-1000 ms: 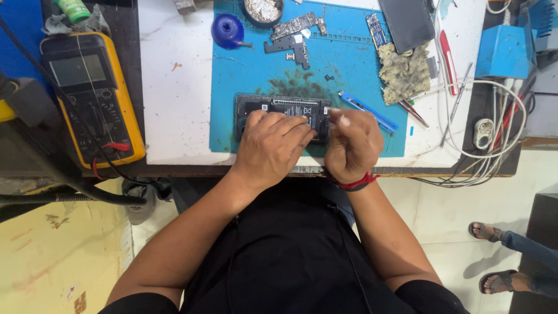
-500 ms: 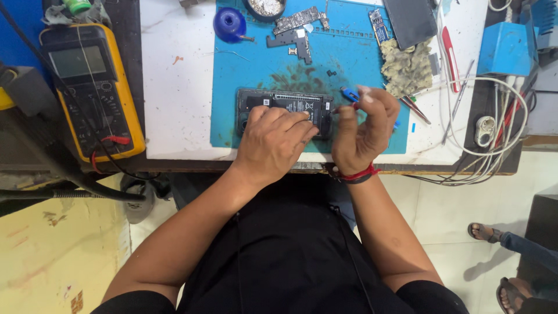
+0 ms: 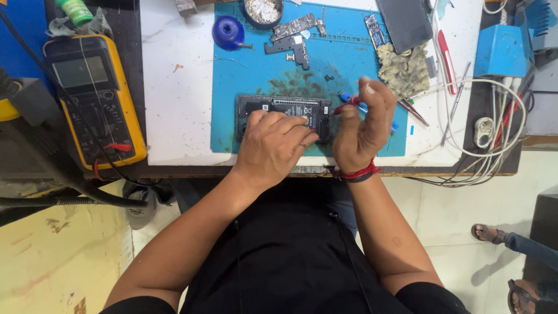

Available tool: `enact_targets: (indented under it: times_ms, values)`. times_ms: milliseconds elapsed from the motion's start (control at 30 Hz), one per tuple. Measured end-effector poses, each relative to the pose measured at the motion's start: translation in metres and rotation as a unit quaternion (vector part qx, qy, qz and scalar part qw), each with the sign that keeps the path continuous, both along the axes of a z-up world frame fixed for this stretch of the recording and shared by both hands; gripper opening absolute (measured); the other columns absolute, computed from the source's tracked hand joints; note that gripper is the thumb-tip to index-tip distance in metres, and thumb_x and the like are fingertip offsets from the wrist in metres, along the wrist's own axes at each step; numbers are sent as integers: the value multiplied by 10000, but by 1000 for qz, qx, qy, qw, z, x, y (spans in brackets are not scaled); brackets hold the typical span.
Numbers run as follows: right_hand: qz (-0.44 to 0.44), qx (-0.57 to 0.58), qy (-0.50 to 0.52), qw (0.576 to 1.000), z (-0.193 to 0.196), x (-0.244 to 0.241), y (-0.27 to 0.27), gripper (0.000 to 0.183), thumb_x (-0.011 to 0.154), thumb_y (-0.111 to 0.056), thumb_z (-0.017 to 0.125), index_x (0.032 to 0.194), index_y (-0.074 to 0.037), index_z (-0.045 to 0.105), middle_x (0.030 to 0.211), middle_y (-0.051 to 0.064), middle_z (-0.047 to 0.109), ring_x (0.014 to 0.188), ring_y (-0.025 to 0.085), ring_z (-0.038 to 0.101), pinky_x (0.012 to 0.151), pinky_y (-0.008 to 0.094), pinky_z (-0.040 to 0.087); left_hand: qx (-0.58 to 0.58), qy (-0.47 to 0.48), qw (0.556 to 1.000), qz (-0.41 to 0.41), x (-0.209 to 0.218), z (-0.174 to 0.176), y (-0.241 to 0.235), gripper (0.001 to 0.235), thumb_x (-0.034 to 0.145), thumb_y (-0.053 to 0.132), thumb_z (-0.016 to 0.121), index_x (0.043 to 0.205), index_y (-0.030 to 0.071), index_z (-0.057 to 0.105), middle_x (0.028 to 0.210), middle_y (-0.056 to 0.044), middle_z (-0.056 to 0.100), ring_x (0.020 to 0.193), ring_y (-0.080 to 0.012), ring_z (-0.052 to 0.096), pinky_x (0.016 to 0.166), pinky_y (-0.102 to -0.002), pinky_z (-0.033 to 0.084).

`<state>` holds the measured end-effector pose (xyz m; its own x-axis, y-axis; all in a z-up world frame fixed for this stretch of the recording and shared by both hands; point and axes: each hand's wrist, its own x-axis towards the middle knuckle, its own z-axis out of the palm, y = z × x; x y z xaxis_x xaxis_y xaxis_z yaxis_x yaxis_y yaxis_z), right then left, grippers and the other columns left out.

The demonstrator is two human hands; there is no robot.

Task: The person disassembles a teal smartphone by prying open the back cover with a plastic tool, then uses a screwdriver to remove screws from the internal frame. The person detaches the back cover and continues to unscrew components inside the phone chassis.

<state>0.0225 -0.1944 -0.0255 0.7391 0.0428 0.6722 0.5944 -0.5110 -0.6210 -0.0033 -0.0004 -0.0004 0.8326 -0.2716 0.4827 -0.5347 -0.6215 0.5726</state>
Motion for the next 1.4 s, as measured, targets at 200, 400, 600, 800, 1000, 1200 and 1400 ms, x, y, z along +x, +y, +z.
enact_targets:
  times_ms: [200, 400, 600, 800, 1000, 1200, 1400]
  values:
    - [17, 33, 41, 998, 3, 3, 5, 423, 1121, 97, 456, 1498, -94, 482, 1464, 190, 493, 1042, 218, 617, 855, 320, 585, -6, 1, 1000, 3, 0, 0, 0, 132, 939, 249, 767, 979, 123, 763, 1117, -32, 741, 997, -226, 657, 911, -419, 441]
    - [38, 79, 40, 995, 3, 6, 6, 426, 1156, 68, 415, 1538, -117, 459, 1530, 171, 469, 1096, 205, 619, 986, 354, 555, 3, 5, 1000, -1, 1, 1, 0, 162, 933, 230, 774, 1011, 89, 759, 1099, -22, 737, 976, -214, 654, 907, -418, 433]
    - [52, 146, 72, 985, 1, 1, 6, 376, 1161, 40, 391, 1503, -95, 473, 1491, 168, 516, 1063, 181, 666, 919, 318, 591, 11, -9, 1000, -7, 2, 3, -1, 148, 957, 201, 750, 1024, 69, 752, 1112, -29, 734, 972, -199, 646, 908, -404, 434]
    - [52, 114, 53, 991, 4, 1, 3, 344, 1100, 4, 398, 1427, -59, 484, 1406, 211, 542, 1043, 205, 702, 863, 339, 646, 16, -20, 999, -25, 6, 3, 1, 109, 964, 183, 726, 1014, 89, 752, 1110, -27, 728, 937, -188, 637, 871, -390, 431]
    - [58, 132, 46, 989, 1, 0, 4, 348, 1123, 3, 378, 1434, -102, 494, 1442, 208, 536, 985, 222, 721, 797, 323, 648, -4, -9, 999, -31, 12, 5, 5, 112, 933, 179, 744, 997, 88, 752, 1095, -32, 726, 927, -190, 629, 853, -384, 436]
    - [40, 155, 52, 986, 2, -1, 5, 353, 1099, -30, 432, 1442, -81, 498, 1440, 192, 508, 1056, 224, 704, 814, 339, 652, -14, -7, 999, -51, 14, 0, 6, 120, 946, 185, 778, 975, 73, 750, 1054, -25, 721, 911, -210, 627, 827, -389, 441]
    - [-4, 218, 51, 975, 4, -5, 15, 384, 1198, -13, 458, 1565, -123, 424, 1401, 140, 550, 1071, 188, 652, 1012, 395, 585, 10, -44, 999, -29, 11, 1, 5, 191, 949, 205, 778, 1068, 56, 759, 1119, -42, 744, 881, -191, 641, 822, -381, 441]
